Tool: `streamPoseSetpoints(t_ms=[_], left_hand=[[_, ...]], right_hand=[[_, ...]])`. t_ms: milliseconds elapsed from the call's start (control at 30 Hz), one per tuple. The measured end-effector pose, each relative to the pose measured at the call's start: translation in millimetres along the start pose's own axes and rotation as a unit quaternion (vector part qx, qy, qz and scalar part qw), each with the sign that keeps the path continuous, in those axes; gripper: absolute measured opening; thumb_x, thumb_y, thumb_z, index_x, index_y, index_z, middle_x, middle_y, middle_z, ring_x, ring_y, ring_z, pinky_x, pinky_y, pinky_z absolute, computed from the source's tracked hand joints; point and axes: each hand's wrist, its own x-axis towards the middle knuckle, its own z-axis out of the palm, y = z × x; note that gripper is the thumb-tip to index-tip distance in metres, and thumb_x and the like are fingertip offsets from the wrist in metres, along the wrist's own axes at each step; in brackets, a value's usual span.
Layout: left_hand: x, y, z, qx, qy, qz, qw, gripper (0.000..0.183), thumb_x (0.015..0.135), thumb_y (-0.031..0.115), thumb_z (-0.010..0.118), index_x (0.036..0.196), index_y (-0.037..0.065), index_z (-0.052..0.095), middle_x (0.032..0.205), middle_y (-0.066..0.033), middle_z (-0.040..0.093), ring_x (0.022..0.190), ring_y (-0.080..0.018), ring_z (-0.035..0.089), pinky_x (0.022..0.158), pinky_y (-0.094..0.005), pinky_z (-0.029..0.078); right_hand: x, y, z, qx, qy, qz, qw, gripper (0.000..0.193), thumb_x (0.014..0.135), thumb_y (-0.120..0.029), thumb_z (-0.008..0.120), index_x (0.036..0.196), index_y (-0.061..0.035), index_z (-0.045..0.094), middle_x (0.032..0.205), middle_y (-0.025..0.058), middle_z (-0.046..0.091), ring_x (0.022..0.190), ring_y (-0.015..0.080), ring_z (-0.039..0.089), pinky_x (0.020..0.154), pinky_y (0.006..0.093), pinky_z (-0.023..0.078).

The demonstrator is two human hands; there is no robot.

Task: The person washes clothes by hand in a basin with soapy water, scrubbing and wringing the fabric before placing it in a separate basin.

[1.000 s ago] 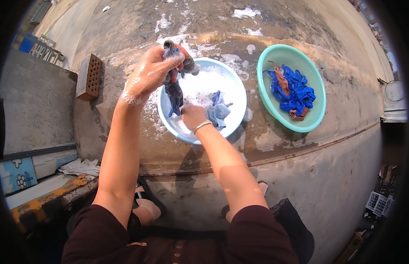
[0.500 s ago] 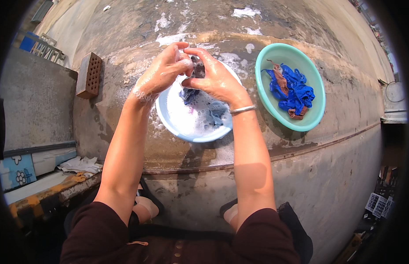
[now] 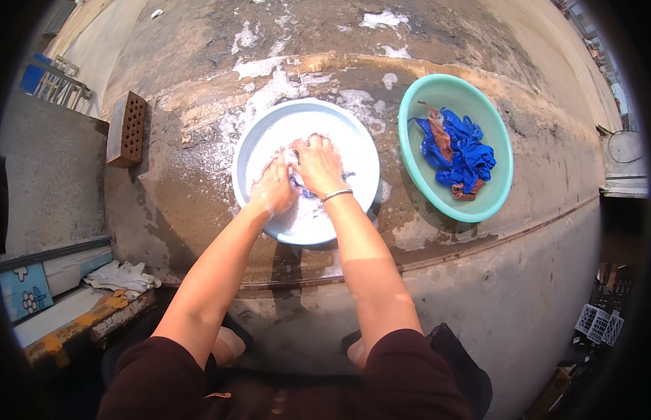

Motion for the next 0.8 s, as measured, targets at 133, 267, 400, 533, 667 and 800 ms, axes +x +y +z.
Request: streamPoseSetpoints(t_ms=[133, 267, 400, 533, 667, 800], left_hand=[[15, -34, 24, 0.151, -0.119, 0.079, 0.978, 0.049, 0.088, 0.023, 0.050, 0.128, -0.005, 0.049, 0.131, -0.0228, 0.051, 0.122, -0.0335, 0.051, 0.104, -0.0398, 0.040], [45, -41, 42, 0.154, -0.245, 0.152, 0.945, 0.028, 0.082, 0.019, 0.054, 0.094, -0.002, 0.070, 0.098, -0.0252, 0.067, 0.098, -0.0365, 0.064, 0.088, -0.0404, 0.050], [30, -2, -12, -0.045, -0.157, 0.067, 0.984, 0.030, 0.080, 0.019, 0.058, 0.100, -0.002, 0.067, 0.097, -0.0262, 0.067, 0.094, -0.0366, 0.065, 0.085, -0.0387, 0.050], [31, -28, -44, -0.473, 0.041, -0.060, 0.878, 0.038, 0.090, 0.026, 0.053, 0.118, 0.001, 0.058, 0.114, -0.0166, 0.064, 0.102, -0.0307, 0.062, 0.090, -0.0402, 0.046], [14, 2, -62, -0.868, -0.139, -0.025, 0.475, 0.068, 0.096, 0.056, 0.041, 0.131, -0.002, 0.043, 0.125, -0.0205, 0.054, 0.110, -0.0351, 0.057, 0.100, -0.0507, 0.044], [9, -11, -75, -0.856, -0.148, -0.004, 0.495, 0.061, 0.100, 0.046, 0.039, 0.136, -0.004, 0.034, 0.137, -0.0277, 0.044, 0.118, -0.0442, 0.052, 0.102, -0.0514, 0.044]], right_hand=[[20, -3, 40, 0.138, 0.059, 0.133, 0.980, 0.016, 0.089, -0.019, 0.056, 0.095, -0.0038, 0.059, 0.088, 0.0244, 0.065, 0.087, 0.0439, 0.062, 0.080, 0.0539, 0.047], [24, 58, 121, 0.081, 0.171, -0.003, 0.982, 0.021, 0.090, -0.014, 0.050, 0.099, 0.0019, 0.061, 0.091, 0.0262, 0.065, 0.087, 0.0438, 0.062, 0.085, 0.0509, 0.048], [18, 83, 152, 0.139, 0.231, 0.011, 0.963, 0.022, 0.089, -0.015, 0.053, 0.097, 0.0039, 0.062, 0.092, 0.0258, 0.065, 0.096, 0.0412, 0.060, 0.091, 0.0472, 0.045], [53, 8, 37, 0.324, -0.031, 0.218, 0.920, 0.023, 0.088, -0.021, 0.060, 0.090, 0.0019, 0.063, 0.098, 0.0236, 0.064, 0.113, 0.0384, 0.052, 0.097, 0.0447, 0.039], [7, -66, -27, 0.184, 0.301, -0.009, 0.936, 0.020, 0.078, -0.023, 0.069, 0.084, -0.0054, 0.061, 0.092, 0.0138, 0.061, 0.094, 0.0347, 0.051, 0.086, 0.0473, 0.034], [-28, -122, -28, 0.390, 0.287, -0.092, 0.870, 0.023, 0.077, -0.017, 0.073, 0.092, -0.0040, 0.061, 0.094, 0.0141, 0.059, 0.097, 0.0347, 0.051, 0.092, 0.0507, 0.033]])
